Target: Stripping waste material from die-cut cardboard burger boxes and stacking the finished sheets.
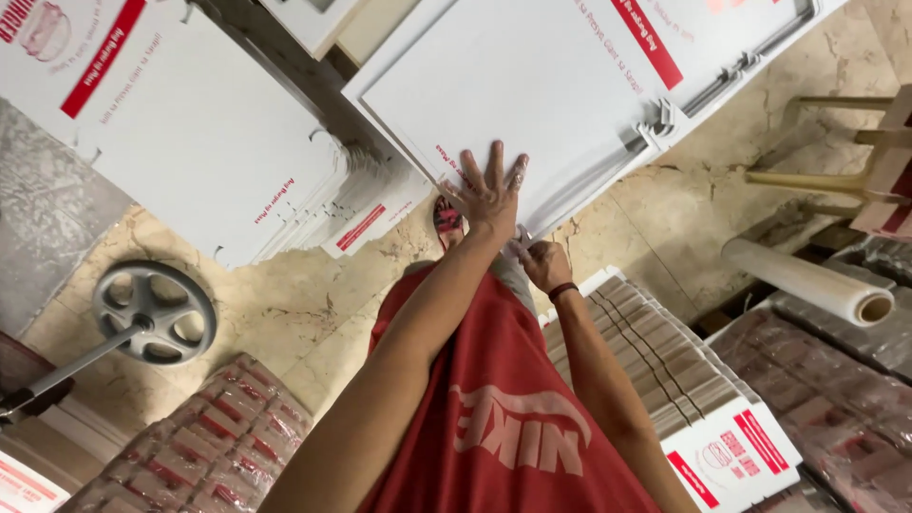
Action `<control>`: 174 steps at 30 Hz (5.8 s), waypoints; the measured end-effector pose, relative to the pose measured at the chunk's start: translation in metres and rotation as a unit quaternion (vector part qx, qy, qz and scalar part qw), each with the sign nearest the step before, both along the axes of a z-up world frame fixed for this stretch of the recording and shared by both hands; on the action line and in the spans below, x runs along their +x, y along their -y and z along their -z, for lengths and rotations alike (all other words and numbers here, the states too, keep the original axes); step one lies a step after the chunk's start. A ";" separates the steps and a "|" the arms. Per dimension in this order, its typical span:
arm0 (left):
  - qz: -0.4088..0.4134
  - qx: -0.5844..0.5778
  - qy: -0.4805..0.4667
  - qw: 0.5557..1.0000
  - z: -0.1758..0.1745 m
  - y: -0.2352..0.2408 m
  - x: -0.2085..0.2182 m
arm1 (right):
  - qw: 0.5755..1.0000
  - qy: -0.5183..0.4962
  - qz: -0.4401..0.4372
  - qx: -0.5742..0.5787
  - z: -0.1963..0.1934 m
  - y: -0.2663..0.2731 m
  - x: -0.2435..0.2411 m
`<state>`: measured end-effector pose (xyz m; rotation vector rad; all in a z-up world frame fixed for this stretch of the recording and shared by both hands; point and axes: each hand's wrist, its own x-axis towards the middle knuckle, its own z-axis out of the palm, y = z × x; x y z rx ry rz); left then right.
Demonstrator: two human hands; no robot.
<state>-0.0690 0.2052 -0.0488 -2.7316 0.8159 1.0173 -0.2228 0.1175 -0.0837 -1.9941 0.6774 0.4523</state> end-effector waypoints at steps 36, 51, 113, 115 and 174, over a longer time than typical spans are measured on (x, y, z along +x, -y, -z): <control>0.142 -0.011 -0.058 0.988 -0.009 -0.021 0.090 | 0.949 0.015 0.172 0.264 -0.074 -0.029 0.029; 0.174 0.024 -0.047 0.983 -0.036 -0.010 0.100 | 0.951 0.178 0.123 0.219 -0.146 -0.052 0.060; -0.394 -0.606 -0.659 0.207 0.148 0.188 0.083 | 0.908 -0.002 0.062 -0.414 -0.399 0.265 -0.214; -0.390 -0.714 -0.558 0.167 0.167 0.168 0.092 | 0.897 0.063 -0.054 -0.434 -0.376 0.314 -0.233; -0.217 -0.227 -0.091 0.945 -0.043 0.360 0.135 | 0.941 -0.156 -0.294 -0.059 -0.057 0.490 0.314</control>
